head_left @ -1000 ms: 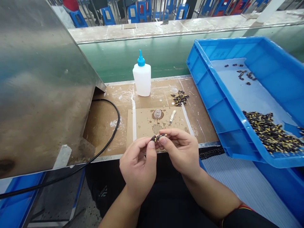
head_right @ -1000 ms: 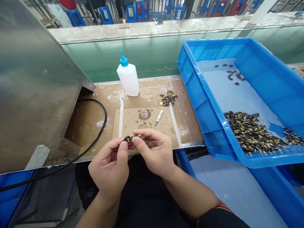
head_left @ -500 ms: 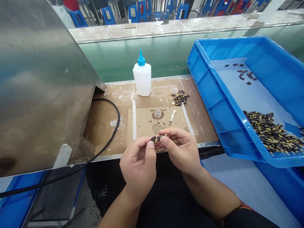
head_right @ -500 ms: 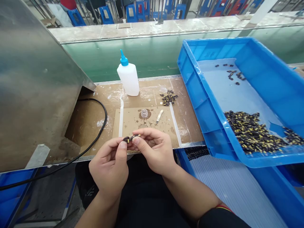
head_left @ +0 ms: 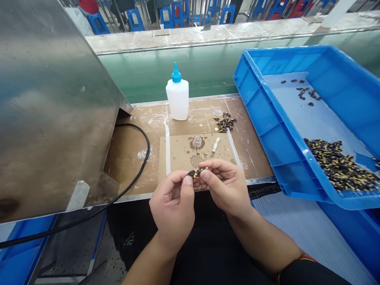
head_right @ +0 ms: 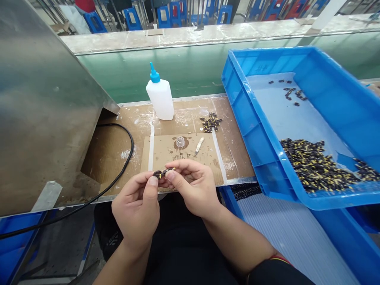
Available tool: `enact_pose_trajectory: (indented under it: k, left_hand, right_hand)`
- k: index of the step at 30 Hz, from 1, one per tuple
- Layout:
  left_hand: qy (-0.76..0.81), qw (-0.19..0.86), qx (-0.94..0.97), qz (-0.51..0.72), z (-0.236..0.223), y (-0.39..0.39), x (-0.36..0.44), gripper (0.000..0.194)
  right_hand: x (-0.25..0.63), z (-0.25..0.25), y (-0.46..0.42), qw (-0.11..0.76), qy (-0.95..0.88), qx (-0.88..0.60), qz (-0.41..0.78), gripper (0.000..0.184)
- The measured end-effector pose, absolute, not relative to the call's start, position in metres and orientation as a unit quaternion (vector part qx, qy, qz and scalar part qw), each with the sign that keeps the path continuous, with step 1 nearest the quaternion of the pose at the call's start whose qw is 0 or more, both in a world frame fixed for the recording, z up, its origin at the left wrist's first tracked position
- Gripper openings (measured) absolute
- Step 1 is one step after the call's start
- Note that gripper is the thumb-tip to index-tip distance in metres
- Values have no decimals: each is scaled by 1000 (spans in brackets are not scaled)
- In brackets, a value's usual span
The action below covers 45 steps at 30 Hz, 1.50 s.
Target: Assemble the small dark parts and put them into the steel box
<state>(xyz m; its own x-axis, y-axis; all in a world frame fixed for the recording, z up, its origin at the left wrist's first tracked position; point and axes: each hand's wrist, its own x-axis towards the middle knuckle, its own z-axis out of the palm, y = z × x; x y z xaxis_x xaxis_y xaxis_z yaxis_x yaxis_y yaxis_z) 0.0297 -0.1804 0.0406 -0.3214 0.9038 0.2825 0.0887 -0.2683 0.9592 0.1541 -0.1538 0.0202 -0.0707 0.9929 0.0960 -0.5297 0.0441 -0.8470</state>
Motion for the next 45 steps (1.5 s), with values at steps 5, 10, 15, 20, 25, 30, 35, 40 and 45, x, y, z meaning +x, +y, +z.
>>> enact_pose_trajectory:
  k: [5, 10, 15, 20, 25, 30, 35, 40, 45]
  left_hand:
    - [509, 324, 485, 632, 41, -179, 29, 13]
    - [505, 308, 485, 645, 35, -177, 30, 12]
    - [489, 196, 571, 630, 19, -171, 23, 25]
    - [471, 60, 630, 615, 9, -163, 14, 35]
    - [453, 31, 663, 595, 10, -159, 11, 37]
    - [477, 72, 655, 582, 16, -161, 11, 31]
    - [506, 69, 642, 572, 21, -164, 11, 23]
    - [527, 59, 644, 552, 24, -168, 12, 18]
    - [529, 35, 654, 539, 23, -172, 13, 17]
  right_hand:
    - [153, 21, -153, 611, -387, -296, 623, 12]
    - [152, 22, -152, 644, -454, -314, 529, 17]
    - [160, 23, -146, 643, -623, -337, 291, 35]
    - [163, 32, -146, 617, -689, -342, 164, 31]
    - [161, 36, -148, 597, -686, -366, 200, 23]
    - [163, 35, -143, 573, -720, -369, 131, 35]
    - [163, 38, -142, 570, -743, -329, 126, 28]
    - [160, 38, -145, 577, -722, -360, 124, 25]
    - [159, 38, -148, 561, -723, -379, 137, 20]
